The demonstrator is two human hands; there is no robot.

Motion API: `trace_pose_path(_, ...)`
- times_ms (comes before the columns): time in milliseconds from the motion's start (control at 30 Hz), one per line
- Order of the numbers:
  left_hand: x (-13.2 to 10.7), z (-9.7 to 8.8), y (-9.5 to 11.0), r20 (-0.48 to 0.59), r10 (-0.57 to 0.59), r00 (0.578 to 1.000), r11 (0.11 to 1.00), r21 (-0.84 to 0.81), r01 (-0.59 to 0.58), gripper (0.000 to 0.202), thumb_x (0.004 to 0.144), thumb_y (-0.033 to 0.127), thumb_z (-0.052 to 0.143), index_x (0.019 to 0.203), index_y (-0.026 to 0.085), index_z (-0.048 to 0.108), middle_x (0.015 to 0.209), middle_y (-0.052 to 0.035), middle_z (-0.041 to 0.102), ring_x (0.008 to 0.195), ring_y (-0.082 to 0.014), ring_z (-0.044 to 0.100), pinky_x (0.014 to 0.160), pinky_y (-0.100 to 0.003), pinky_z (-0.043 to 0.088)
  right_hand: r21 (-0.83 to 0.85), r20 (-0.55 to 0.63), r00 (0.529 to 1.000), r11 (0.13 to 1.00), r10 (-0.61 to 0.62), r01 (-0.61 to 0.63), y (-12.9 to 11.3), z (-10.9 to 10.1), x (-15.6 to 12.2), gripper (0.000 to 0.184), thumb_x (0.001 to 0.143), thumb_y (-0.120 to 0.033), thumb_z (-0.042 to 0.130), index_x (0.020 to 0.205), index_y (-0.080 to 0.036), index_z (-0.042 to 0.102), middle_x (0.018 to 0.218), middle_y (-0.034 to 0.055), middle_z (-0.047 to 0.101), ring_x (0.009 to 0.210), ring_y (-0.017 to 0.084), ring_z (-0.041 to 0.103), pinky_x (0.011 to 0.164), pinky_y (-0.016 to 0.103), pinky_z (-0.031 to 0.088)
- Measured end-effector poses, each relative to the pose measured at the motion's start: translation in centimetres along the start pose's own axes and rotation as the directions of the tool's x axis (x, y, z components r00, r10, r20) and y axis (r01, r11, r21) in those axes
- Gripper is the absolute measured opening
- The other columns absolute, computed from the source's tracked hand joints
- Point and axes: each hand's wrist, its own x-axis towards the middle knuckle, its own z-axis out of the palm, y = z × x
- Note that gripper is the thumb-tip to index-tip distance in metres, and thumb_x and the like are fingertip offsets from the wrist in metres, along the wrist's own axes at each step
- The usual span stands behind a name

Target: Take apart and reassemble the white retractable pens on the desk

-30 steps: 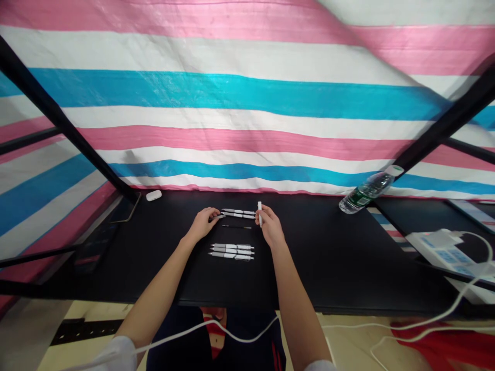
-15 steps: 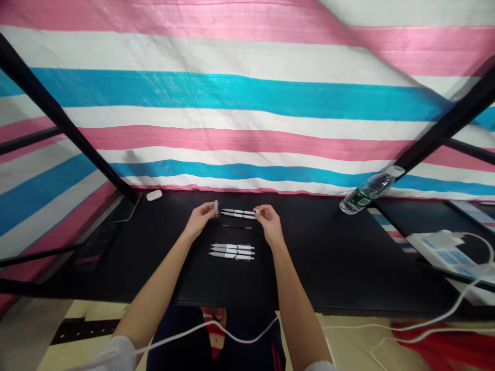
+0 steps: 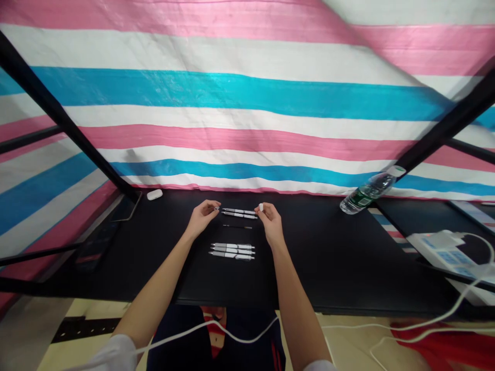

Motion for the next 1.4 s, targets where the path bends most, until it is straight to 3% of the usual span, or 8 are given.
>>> trace_pose_path(267, 0.4, -0.3, -1.8, -0.075, -0.118, 0.99, 0.993, -0.033, 0.116, 0.044, 0.077, 0.045, 0.064, 0.108, 0.014, 0.064, 0.09, -0.0081, 0.07, 0.08, -0.018, 0.064, 0.078, -0.035, 0.051, 0.024, -0.053, 0.989, 0.991, 0.135, -0.134, 0.6, -0.2, 0.4, 0.035, 0.073, -0.04, 0.063, 0.102, -0.021, 0.064, 0.081, 0.0034, 0.066, 0.065, 0.014, 0.058, 0.052, 0.026, 0.042)
trace_pose_path(400, 0.4, -0.9, -2.5, -0.094, -0.106, 0.99, 0.982, 0.147, 0.119, 0.04, 0.08, 0.045, 0.06, 0.107, 0.015, 0.066, 0.09, -0.0081, 0.069, 0.076, -0.0173, 0.063, 0.072, -0.032, 0.051, -0.226, -0.131, 0.98, 0.958, 0.147, -0.174, 1.5, -0.9, 0.5, 0.042, 0.077, -0.043, 0.054, 0.108, -0.017, 0.063, 0.085, 0.0065, 0.066, 0.061, 0.015, 0.056, 0.051, 0.027, 0.041)
trace_pose_path(467, 0.2, -1.3, -2.5, -0.075, -0.026, 0.997, 0.934, 0.353, 0.051, 0.029, 0.082, 0.036, 0.059, 0.103, 0.017, 0.068, 0.088, -0.0062, 0.068, 0.073, -0.0158, 0.061, 0.071, -0.029, 0.049, -0.466, -0.164, 0.985, 0.877, 0.047, -0.12, 1.8, -1.3, 0.4, 0.039, 0.078, -0.037, 0.051, 0.107, -0.015, 0.066, 0.087, 0.008, 0.065, 0.064, 0.016, 0.057, 0.06, 0.03, 0.045)
trace_pose_path(600, 0.0, -2.0, -2.5, 0.004, 0.03, 1.0, 0.749, 0.662, -0.025, 0.017, 0.078, 0.015, 0.059, 0.09, 0.019, 0.07, 0.078, -0.0028, 0.061, 0.067, -0.0141, 0.054, 0.066, -0.027, 0.044, -0.82, -0.112, 0.989, 0.571, -0.1, -0.035, 2.2, -1.8, 0.1, 0.035, 0.079, -0.02, 0.045, 0.104, -0.011, 0.068, 0.093, 0.0122, 0.061, 0.077, 0.02, 0.056, 0.076, 0.035, 0.045)
trace_pose_path(733, -0.1, -2.1, -3.1, -0.012, -0.013, 1.0, 0.659, 0.752, 0.017, 0.016, 0.075, 0.009, 0.059, 0.084, 0.019, 0.069, 0.075, -0.0027, 0.059, 0.067, -0.0149, 0.053, 0.067, -0.027, 0.043, -0.933, -0.048, 0.995, 0.358, -0.089, -0.012, 2.4, -2.0, -0.2, 0.033, 0.077, -0.012, 0.047, 0.102, -0.01, 0.068, 0.088, 0.0121, 0.062, 0.083, 0.023, 0.053, 0.079, 0.035, 0.042)
trace_pose_path(900, 0.0, -2.2, -3.7, -0.018, -0.036, 0.999, 0.648, 0.761, 0.037, 0.017, 0.074, 0.01, 0.061, 0.085, 0.019, 0.071, 0.078, -0.0042, 0.061, 0.069, -0.0161, 0.054, 0.069, -0.029, 0.044, -0.965, -0.044, 0.997, 0.26, -0.055, -0.028, 2.1, -2.0, -0.4, 0.022, 0.076, -0.012, 0.051, 0.088, -0.015, 0.069, 0.086, 0.0097, 0.062, 0.082, 0.023, 0.052, 0.075, 0.034, 0.038)
trace_pose_path(1133, 0.0, -2.2, -3.6, -0.021, -0.039, 0.999, 0.655, 0.755, 0.041, 0.021, 0.07, 0.012, 0.067, 0.09, 0.018, 0.072, 0.082, -0.0061, 0.062, 0.074, -0.0194, 0.056, 0.073, -0.032, 0.045, -0.972, -0.093, 0.996, 0.216, 0.002, -0.091, 1.2, -1.2, -0.7, 0.03, 0.077, -0.019, 0.056, 0.105, -0.018, 0.067, 0.099, 0.0122, 0.062, 0.095, 0.028, 0.051, 0.078, 0.038, 0.036)
trace_pose_path(1400, -0.1, -1.9, -2.7, 0.003, 0.034, 0.999, 0.66, 0.751, -0.024, 0.017, 0.079, 0.023, 0.062, 0.093, 0.018, 0.07, 0.087, -0.0081, 0.063, 0.082, -0.0223, 0.056, 0.076, -0.035, 0.045, -0.936, -0.106, 0.99, 0.344, -0.097, -0.067, 1.4, -1.6, -0.4, 0.028, 0.075, -0.022, 0.058, 0.101, -0.017, 0.067, 0.095, 0.0132, 0.06, 0.091, 0.029, 0.051, 0.08, 0.042, 0.038)
